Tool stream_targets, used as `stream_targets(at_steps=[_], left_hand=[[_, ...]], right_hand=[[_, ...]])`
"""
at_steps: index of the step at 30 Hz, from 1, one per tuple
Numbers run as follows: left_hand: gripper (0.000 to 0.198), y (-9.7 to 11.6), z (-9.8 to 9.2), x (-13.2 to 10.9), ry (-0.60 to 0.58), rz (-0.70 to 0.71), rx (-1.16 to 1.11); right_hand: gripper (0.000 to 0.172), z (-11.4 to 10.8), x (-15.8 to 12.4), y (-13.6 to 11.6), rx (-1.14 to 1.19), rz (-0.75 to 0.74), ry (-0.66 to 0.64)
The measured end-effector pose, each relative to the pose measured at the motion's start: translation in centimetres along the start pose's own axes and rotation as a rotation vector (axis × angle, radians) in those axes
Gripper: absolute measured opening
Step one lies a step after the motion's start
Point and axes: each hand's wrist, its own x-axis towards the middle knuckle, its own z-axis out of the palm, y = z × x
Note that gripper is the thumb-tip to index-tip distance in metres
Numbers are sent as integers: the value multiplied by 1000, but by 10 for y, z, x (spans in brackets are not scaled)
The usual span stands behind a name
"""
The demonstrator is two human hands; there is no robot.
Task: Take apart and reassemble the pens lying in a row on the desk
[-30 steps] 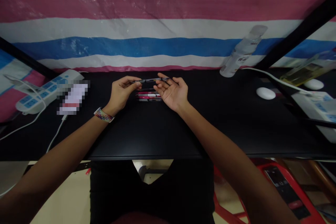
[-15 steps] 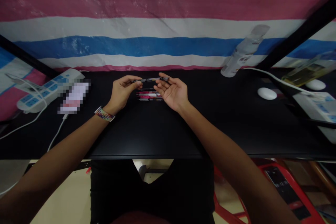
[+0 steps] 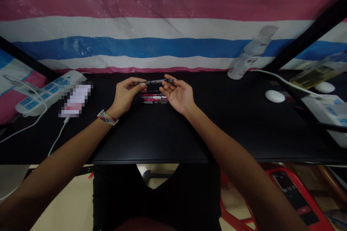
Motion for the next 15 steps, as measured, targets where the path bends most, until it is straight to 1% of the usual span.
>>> stream_targets(at_steps=[6, 10, 15], left_hand=[[19, -1, -1, 0, 4, -7, 6], [21, -1, 0, 0, 1, -18, 10], [20, -2, -1, 0, -10, -10, 16]], right_hand=[[35, 0, 0, 0, 35, 13, -28], [28, -2, 2, 2, 49, 0, -24], [28, 0, 0, -1, 26, -3, -18]])
